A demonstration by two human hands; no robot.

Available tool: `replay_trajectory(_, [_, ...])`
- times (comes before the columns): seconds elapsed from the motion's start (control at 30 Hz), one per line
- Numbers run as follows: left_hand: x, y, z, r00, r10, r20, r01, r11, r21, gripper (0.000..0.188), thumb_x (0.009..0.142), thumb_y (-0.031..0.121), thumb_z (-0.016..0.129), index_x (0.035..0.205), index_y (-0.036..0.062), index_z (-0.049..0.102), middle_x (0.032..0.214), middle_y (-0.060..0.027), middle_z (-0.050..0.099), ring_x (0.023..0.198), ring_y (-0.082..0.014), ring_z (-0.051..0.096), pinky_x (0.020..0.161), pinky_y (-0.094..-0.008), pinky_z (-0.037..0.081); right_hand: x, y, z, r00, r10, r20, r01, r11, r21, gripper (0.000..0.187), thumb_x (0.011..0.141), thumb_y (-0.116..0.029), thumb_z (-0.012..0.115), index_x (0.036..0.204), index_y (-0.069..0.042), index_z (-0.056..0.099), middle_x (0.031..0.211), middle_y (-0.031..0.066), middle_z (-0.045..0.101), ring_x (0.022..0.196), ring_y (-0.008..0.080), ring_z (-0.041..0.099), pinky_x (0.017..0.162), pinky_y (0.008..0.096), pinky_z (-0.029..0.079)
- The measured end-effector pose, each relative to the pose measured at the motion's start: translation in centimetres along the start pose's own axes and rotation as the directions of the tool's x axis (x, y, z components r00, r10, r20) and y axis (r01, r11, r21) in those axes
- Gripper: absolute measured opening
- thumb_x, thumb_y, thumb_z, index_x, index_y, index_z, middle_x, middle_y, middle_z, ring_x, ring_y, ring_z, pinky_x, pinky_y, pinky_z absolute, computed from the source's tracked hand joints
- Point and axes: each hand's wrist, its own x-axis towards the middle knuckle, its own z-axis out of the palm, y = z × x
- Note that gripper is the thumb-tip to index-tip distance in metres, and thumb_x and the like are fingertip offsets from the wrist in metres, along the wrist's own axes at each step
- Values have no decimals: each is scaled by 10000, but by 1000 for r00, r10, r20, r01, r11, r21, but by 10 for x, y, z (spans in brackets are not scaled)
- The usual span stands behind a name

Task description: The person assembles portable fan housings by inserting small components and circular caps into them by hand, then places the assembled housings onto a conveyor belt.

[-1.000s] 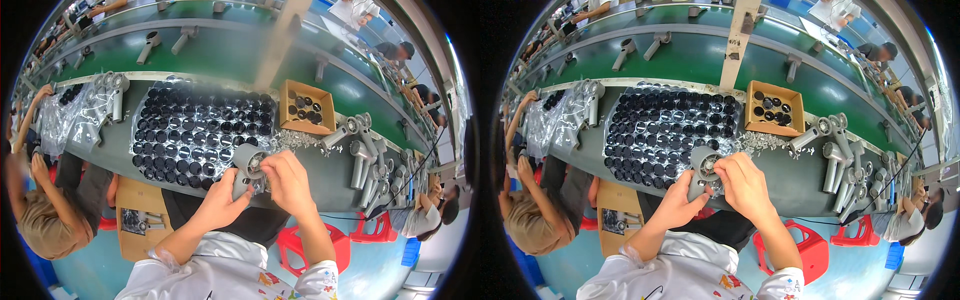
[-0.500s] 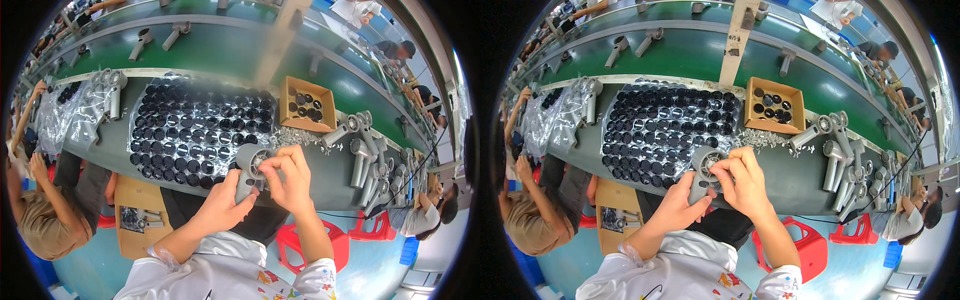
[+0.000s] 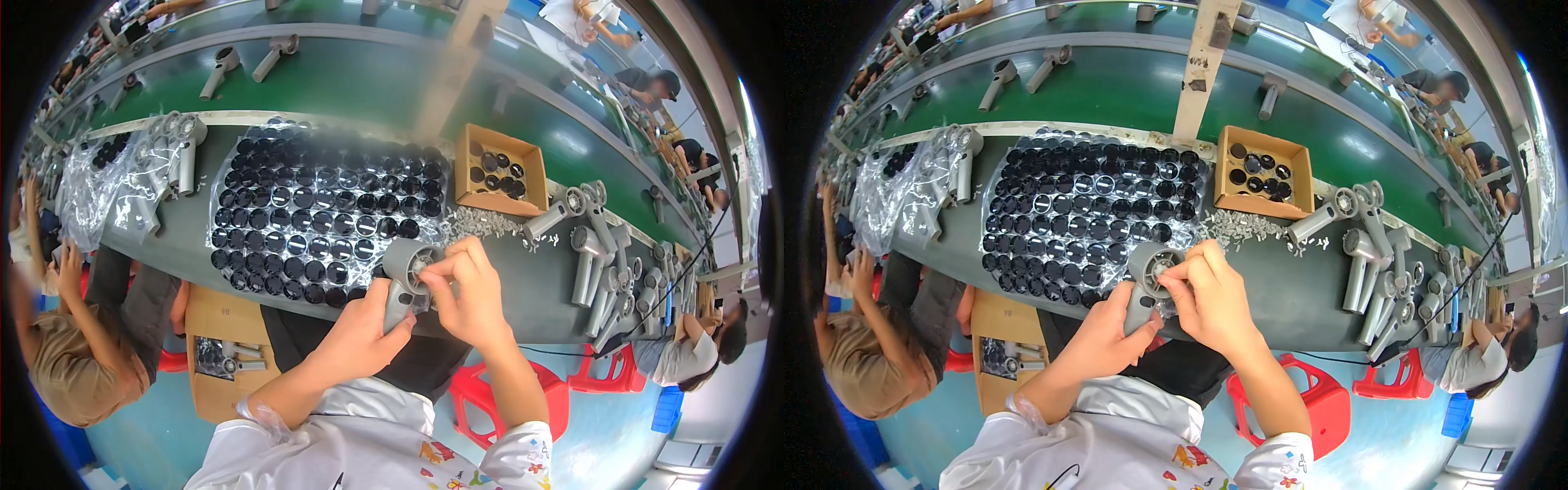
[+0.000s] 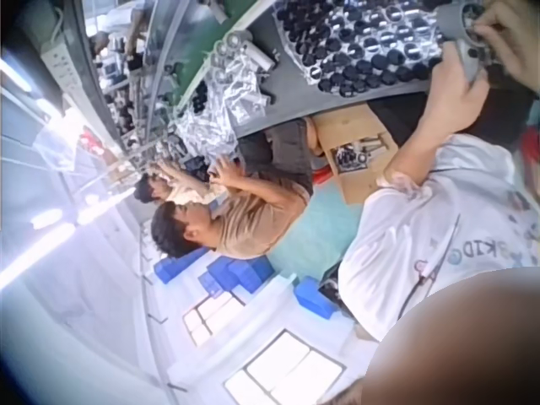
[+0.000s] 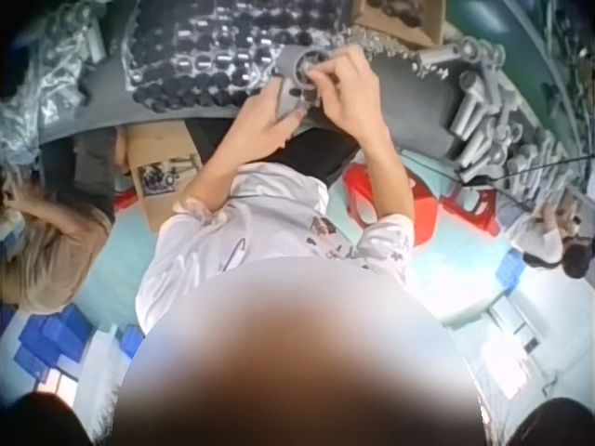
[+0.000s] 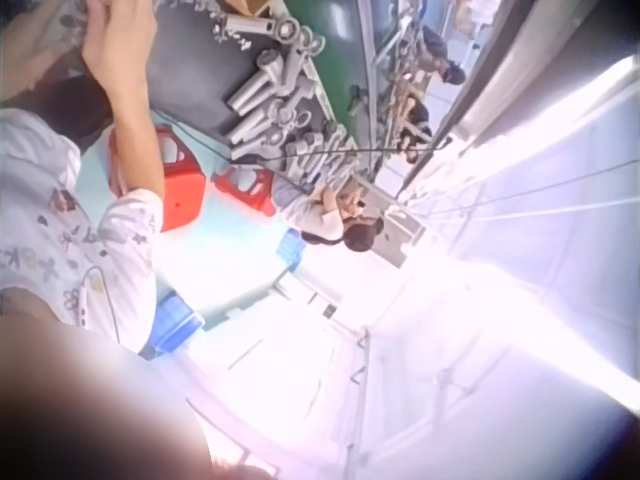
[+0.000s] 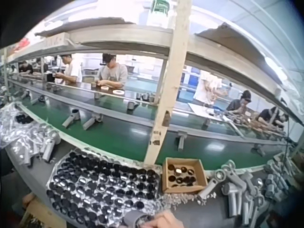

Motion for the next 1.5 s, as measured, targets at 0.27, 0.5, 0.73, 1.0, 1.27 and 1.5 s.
replay_trajectory(0.27, [-4, 7, -3, 999, -34, 17, 35, 999, -5, 368, 952, 94, 677, 1199, -66, 456, 821, -216, 701, 712, -381, 726, 606, -427, 524, 1, 0, -4, 997, -71, 11, 72, 997, -29, 163, 864, -63, 806, 925, -31, 658, 890, 102, 579, 691, 277, 625, 577, 375, 513])
replay_trajectory(0.5, [-4, 3, -3, 997, 83, -4, -83, 996, 41, 294, 981, 130, 666, 1097, -17, 439, 714, -101, 703, 510, -183, 672, 459, -319, 510, 3, -5, -4, 995, -97, 21, 98, 991, -95, 171, 849, -63, 810, 908, -37, 652, 878, 100, 576, 696, 292, 632, 576, 383, 516])
replay_trajectory(0.73, [-5, 1, -3, 999, -19, 37, 16, 998, 67, 351, 955, 114, 666, 1131, -92, 444, 764, -250, 675, 700, -430, 707, 602, -453, 521, 0, -6, -4, 989, -112, 92, 131, 964, -232, 177, 848, -84, 813, 899, -48, 647, 862, 91, 591, 710, 318, 652, 595, 402, 529])
replay_trajectory(1.0, [-4, 2, -3, 995, 101, -26, -99, 992, 84, 287, 990, 132, 660, 1104, -34, 455, 740, -149, 718, 608, -270, 726, 556, -387, 545, 4, -10, -4, 1000, -21, 5, 21, 1000, 0, 149, 871, -31, 788, 907, -26, 643, 866, 111, 600, 716, 302, 632, 615, 388, 514])
replay_trajectory(1.27, [-4, 0, 0, 996, 68, -49, -63, 994, 88, 300, 979, 103, 658, 1150, -42, 458, 795, -191, 730, 712, -353, 756, 624, -425, 562, 0, -12, 3, 999, -41, 9, 42, 987, -154, 155, 863, -41, 787, 894, -30, 635, 848, 105, 584, 705, 308, 634, 592, 408, 517])
replay_trajectory(1.5, [-3, -4, 1, 987, 133, -85, -121, 984, 131, 337, 964, 99, 663, 1196, -36, 460, 806, -210, 724, 723, -403, 739, 634, -456, 556, 1, -11, 2, 1000, -16, 16, 18, 992, -122, 147, 875, -46, 782, 902, -28, 639, 851, 111, 590, 703, 306, 637, 600, 397, 522])
